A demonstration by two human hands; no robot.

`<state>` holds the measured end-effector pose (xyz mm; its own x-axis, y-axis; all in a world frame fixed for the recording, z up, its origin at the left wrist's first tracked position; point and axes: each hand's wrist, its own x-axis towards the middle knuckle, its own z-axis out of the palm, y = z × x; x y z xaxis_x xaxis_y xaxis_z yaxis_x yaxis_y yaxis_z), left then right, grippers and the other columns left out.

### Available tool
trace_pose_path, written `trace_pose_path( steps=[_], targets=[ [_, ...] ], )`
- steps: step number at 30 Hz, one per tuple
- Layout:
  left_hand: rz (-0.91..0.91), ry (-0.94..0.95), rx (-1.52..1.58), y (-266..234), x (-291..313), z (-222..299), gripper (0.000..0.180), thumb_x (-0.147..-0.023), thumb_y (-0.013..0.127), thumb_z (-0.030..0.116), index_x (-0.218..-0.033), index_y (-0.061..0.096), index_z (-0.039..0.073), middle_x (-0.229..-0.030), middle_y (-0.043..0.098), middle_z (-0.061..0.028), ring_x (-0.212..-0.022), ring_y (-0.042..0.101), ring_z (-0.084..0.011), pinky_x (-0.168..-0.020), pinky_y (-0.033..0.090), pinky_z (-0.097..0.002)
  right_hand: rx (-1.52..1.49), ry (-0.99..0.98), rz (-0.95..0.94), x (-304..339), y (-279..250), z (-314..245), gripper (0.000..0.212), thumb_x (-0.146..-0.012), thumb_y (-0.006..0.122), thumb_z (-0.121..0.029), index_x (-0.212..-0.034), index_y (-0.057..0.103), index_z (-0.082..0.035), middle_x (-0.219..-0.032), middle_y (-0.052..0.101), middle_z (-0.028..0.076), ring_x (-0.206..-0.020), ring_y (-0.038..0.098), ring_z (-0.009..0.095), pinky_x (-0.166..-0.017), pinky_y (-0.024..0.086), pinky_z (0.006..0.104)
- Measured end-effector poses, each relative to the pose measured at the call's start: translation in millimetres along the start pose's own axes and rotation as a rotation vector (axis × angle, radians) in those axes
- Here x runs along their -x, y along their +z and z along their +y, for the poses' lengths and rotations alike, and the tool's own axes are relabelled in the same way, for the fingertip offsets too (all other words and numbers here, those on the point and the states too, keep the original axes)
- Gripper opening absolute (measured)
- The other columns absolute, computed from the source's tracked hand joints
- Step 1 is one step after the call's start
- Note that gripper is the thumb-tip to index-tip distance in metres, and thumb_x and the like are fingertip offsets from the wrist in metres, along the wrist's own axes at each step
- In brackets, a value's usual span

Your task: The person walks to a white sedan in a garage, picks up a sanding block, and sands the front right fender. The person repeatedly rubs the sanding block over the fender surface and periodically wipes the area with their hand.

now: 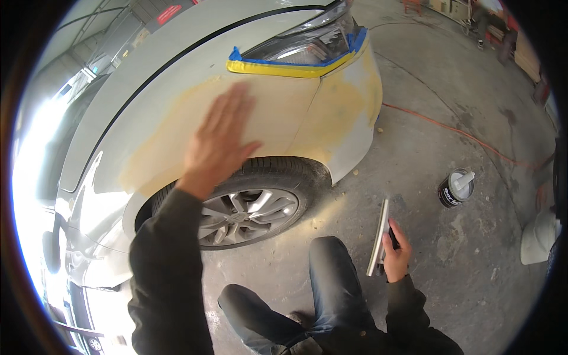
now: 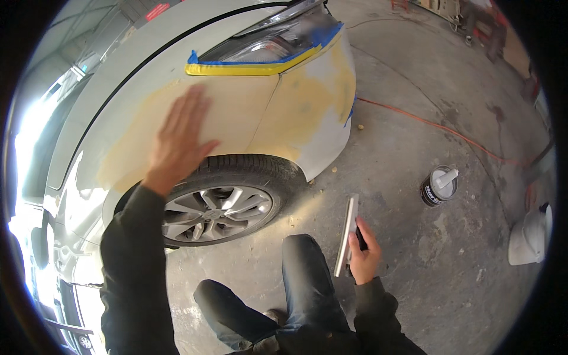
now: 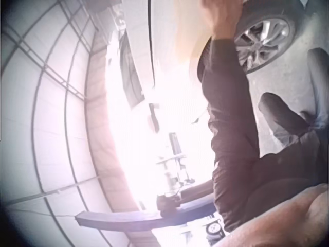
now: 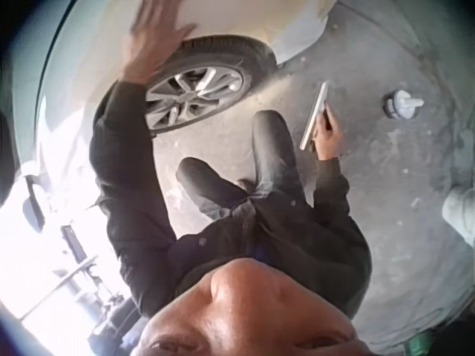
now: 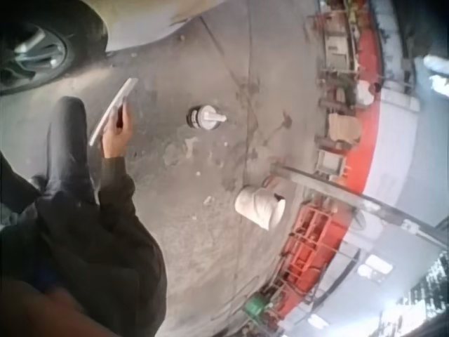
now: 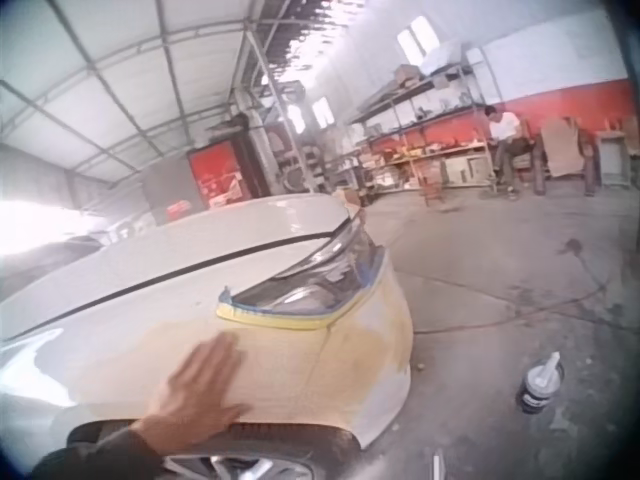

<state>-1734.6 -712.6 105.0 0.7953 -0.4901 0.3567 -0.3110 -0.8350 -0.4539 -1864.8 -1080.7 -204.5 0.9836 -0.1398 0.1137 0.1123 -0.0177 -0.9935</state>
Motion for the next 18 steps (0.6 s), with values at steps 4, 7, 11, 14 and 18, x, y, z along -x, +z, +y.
trace_pose_path(
  steps=[4,7,11,14,18],
  targets=[
    [0.090,-0.202,-0.091,-37.7,80.3,-67.3,0.090,-0.091,0.080,0.035,-0.163,0.037,0.000,-0.172,0.036,-0.0225,-0.160,0.033,-0.0408,-0.132,0.029,-0.0505,-0.115,0.045,-0.030,-11.1,38.1,-20.8,0.044,-0.106,0.069,-0.012,-0.147,0.065,0.003,-0.141,0.071,0.015,-0.127,0.064,0.018,-0.108,0.049,0.0336],
    [0.154,-0.249,-0.140,-42.3,119.4,-86.7,0.090,-0.093,0.078,0.037,-0.163,0.036,-0.002,-0.171,0.036,-0.0236,-0.161,0.031,-0.0414,-0.132,0.027,-0.0508,-0.179,0.098,-0.060,-13.4,62.7,-30.9,0.043,-0.105,0.069,-0.011,-0.146,0.065,0.005,-0.141,0.070,0.015,-0.127,0.064,0.018,-0.109,0.049,0.0327],
    [0.140,-0.260,-0.135,-25.6,79.6,-57.5,0.095,-0.092,0.078,0.044,-0.163,0.036,-0.002,-0.172,0.035,-0.0226,-0.161,0.031,-0.0384,-0.133,0.026,-0.0484,-0.226,0.178,-0.045,-17.0,74.5,-36.6,0.045,-0.105,0.069,-0.010,-0.147,0.064,0.005,-0.143,0.069,0.014,-0.128,0.064,0.017,-0.109,0.048,0.0318],
    [0.112,-0.170,-0.123,-24.1,41.4,-42.8,0.101,-0.088,0.081,0.047,-0.164,0.035,0.000,-0.173,0.033,-0.0214,-0.162,0.029,-0.0355,-0.134,0.026,-0.0466,-0.262,0.105,-0.064,-33.6,99.6,-47.5,0.042,-0.105,0.068,-0.010,-0.145,0.065,0.002,-0.141,0.070,0.014,-0.127,0.064,0.018,-0.109,0.049,0.0330],
    [0.060,-0.048,-0.040,-20.3,34.9,-38.2,0.116,-0.073,0.091,0.047,-0.164,0.036,0.002,-0.174,0.033,-0.0195,-0.163,0.028,-0.0329,-0.135,0.026,-0.0447,0.055,-0.409,0.048,-93.5,142.0,-86.2,0.043,-0.100,0.070,-0.012,-0.142,0.069,-0.005,-0.148,0.067,0.015,-0.125,0.064,0.030,-0.110,0.050,0.0390]
  ],
)
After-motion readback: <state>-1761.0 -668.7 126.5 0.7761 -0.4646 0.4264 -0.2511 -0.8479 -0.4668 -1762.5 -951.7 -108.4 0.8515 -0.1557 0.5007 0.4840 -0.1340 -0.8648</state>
